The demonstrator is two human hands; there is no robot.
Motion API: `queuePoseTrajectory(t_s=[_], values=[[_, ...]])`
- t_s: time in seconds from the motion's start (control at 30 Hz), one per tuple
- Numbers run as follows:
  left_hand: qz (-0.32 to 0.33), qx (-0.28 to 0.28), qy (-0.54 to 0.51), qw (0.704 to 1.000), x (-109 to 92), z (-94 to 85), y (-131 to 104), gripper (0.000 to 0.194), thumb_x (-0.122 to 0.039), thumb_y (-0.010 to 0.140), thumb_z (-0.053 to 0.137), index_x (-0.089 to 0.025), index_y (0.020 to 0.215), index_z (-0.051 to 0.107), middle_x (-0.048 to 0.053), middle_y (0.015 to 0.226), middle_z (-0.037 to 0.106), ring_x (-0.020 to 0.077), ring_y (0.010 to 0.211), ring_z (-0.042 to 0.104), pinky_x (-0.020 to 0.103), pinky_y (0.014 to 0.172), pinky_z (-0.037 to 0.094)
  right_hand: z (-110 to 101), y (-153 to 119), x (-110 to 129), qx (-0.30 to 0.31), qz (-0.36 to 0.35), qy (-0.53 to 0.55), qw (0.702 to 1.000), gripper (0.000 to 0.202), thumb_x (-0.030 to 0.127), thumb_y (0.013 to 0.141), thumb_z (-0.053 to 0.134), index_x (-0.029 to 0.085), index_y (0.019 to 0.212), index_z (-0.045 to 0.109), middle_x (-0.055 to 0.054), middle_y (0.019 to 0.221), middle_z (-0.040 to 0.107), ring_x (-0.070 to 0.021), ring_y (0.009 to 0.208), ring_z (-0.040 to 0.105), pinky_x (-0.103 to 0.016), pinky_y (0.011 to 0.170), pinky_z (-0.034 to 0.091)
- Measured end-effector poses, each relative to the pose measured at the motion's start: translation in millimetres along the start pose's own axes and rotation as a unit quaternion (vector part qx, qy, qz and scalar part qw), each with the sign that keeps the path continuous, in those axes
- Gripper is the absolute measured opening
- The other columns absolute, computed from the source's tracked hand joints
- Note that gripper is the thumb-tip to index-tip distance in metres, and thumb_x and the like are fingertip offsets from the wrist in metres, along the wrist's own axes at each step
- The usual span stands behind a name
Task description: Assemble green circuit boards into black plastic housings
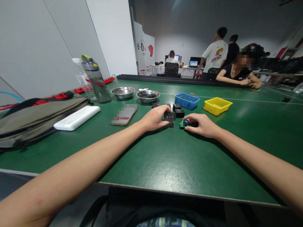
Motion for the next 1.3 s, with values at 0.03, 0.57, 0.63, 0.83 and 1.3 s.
queuePoseTrajectory(t_s=[0.03,0.57,0.63,0.83,1.3], values=[[-0.002,0.001,0.001,1.000,0.0,-0.2,0.0,0.033,-0.026,0.079,0.075,-0.018,0.106,0.057,0.007,0.103,0.070,0.0225,0.092,0.068,0.035,0.081,0.054,0.0,0.0,0.2,0.002,-0.001,0.000,1.000,0.031,0.035,0.084,0.070,0.016,0.108,0.073,-0.007,0.091,0.074,-0.0193,0.078,0.066,-0.032,0.073,0.052],[-0.006,0.032,0.041,0.999,-3.8,-0.6,-0.1,0.034,-0.026,0.081,0.073,-0.019,0.108,0.055,0.008,0.104,0.069,0.0242,0.095,0.066,0.037,0.084,0.054,2.3,2.1,0.2,0.000,-0.003,-0.008,1.000,0.029,0.033,0.084,0.071,0.015,0.107,0.071,-0.005,0.086,0.070,-0.0185,0.076,0.064,-0.030,0.070,0.049],[-0.009,0.037,0.040,0.998,-4.2,-0.7,-0.2,0.033,-0.025,0.081,0.072,-0.019,0.109,0.055,0.008,0.104,0.068,0.0242,0.096,0.066,0.037,0.085,0.053,2.5,2.0,-0.2,0.000,-0.002,-0.007,1.000,0.029,0.033,0.083,0.071,0.016,0.108,0.071,-0.005,0.086,0.070,-0.0188,0.076,0.064,-0.030,0.070,0.049],[-0.013,0.041,0.042,0.998,-4.9,-1.1,0.2,0.034,-0.026,0.081,0.073,-0.018,0.109,0.056,0.009,0.105,0.068,0.0251,0.097,0.066,0.038,0.086,0.053,2.0,1.9,-1.2,0.002,-0.001,-0.008,1.000,0.029,0.033,0.084,0.071,0.016,0.108,0.071,-0.005,0.086,0.070,-0.0191,0.076,0.064,-0.031,0.071,0.049],[-0.009,0.041,0.040,0.998,-5.4,-2.1,0.1,0.034,-0.027,0.080,0.072,-0.019,0.109,0.056,0.008,0.106,0.069,0.0249,0.097,0.067,0.038,0.086,0.053,2.5,2.4,-0.6,0.001,0.004,-0.009,1.000,0.029,0.032,0.083,0.073,0.017,0.107,0.070,-0.005,0.086,0.069,-0.0187,0.075,0.063,-0.030,0.070,0.048]])
Point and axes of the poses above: each hand's wrist, its own y-axis towards the middle knuckle, its own z-axis out of the palm, x = y × z, the point moved 4 cm from there along y, towards the middle knuckle
